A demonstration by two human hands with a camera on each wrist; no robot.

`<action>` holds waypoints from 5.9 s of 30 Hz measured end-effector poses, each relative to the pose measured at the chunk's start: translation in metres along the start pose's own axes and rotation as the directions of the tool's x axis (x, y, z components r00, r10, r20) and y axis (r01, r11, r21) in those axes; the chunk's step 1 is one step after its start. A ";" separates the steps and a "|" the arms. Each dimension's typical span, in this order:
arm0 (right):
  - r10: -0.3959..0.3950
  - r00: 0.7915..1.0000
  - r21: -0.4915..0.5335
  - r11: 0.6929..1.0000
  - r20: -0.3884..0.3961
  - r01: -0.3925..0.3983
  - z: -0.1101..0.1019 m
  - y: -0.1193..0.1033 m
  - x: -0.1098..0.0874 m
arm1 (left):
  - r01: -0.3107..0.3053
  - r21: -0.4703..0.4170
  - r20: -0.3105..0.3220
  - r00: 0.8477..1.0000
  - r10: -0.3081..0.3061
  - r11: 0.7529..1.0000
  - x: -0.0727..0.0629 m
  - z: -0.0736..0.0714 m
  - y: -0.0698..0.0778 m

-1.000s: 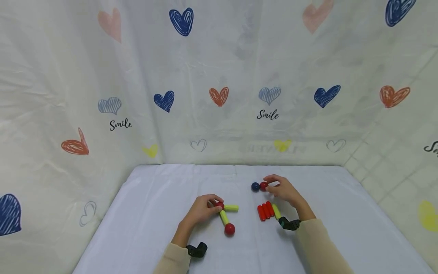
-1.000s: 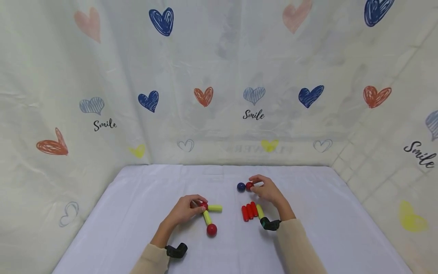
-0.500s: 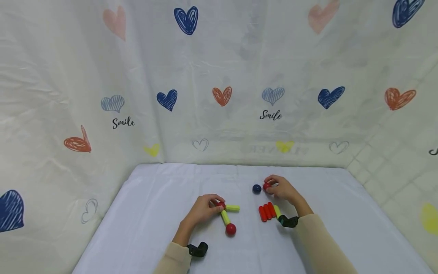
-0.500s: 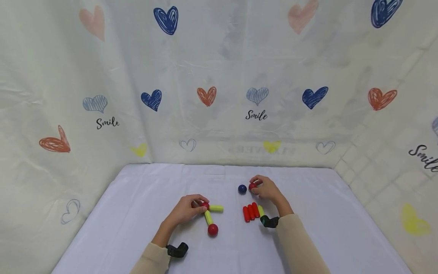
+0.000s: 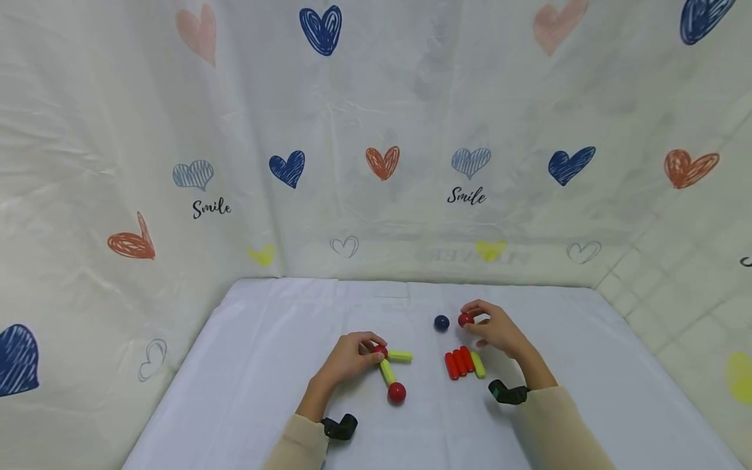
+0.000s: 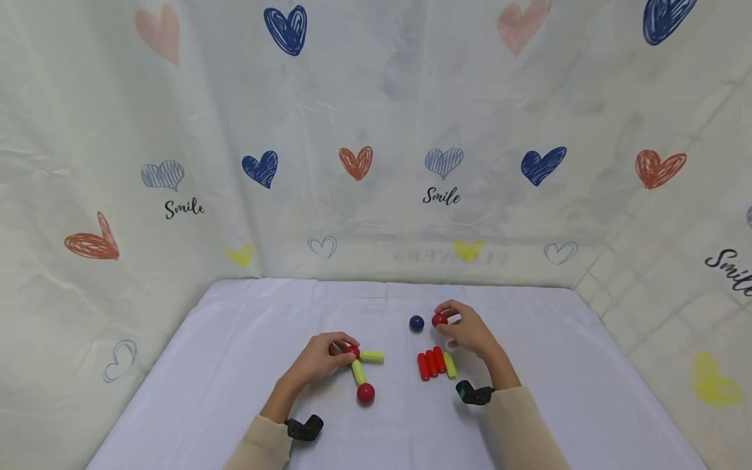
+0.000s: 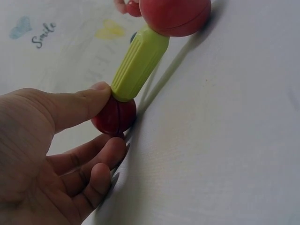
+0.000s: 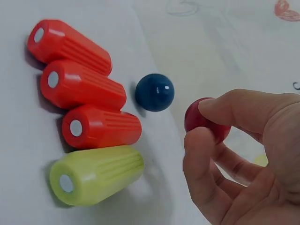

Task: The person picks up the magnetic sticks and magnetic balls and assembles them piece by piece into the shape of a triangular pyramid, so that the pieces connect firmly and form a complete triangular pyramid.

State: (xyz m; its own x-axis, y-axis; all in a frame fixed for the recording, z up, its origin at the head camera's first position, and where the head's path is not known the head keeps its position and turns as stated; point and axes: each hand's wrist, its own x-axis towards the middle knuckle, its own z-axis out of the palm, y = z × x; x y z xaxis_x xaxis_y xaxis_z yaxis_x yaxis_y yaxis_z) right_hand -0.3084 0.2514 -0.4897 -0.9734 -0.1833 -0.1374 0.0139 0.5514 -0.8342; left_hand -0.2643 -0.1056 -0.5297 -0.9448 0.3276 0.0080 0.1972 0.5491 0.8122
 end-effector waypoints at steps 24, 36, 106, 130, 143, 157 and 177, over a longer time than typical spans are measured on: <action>-0.038 0.995 -0.009 0.999 0.090 0.039 0.066 -0.032 -0.025 | 0.014 -0.011 0.003 1.000 -0.014 1.000 0.001 -0.001 -0.002; -0.138 0.979 -0.075 0.986 0.148 0.150 0.089 -0.039 -0.022 | -0.001 -0.007 -0.010 1.000 0.001 1.000 0.000 -0.005 -0.003; 0.059 0.998 -0.263 0.964 0.030 -0.049 -0.004 0.024 -0.055 | 0.020 0.010 -0.022 1.000 -0.020 1.000 -0.001 -0.004 -0.003; -0.020 0.999 -0.140 0.990 0.045 0.026 -0.012 0.020 -0.057 | 0.017 0.009 -0.029 0.999 -0.017 1.000 0.000 -0.003 -0.005; -0.094 0.995 -0.023 0.995 0.034 0.095 0.000 0.004 -0.053 | 0.018 0.001 -0.026 0.999 -0.018 1.000 0.000 -0.004 -0.004; -0.144 0.986 0.021 0.990 0.086 0.142 0.041 -0.022 -0.055 | 0.023 0.013 -0.006 1.000 -0.022 1.000 -0.001 -0.006 -0.005; -0.114 0.988 0.005 0.993 0.109 0.114 0.095 -0.050 -0.042 | 0.022 0.014 -0.002 1.000 -0.022 1.000 -0.002 -0.008 -0.005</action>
State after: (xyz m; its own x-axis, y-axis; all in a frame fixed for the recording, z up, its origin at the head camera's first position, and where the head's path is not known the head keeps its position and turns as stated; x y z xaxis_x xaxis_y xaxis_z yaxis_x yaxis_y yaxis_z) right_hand -0.2467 0.1542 -0.4925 -0.9380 -0.3324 -0.0987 -0.0962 0.5228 -0.8470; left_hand -0.2655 -0.1149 -0.5289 -0.9493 0.3143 -0.0088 0.1802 0.5666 0.8040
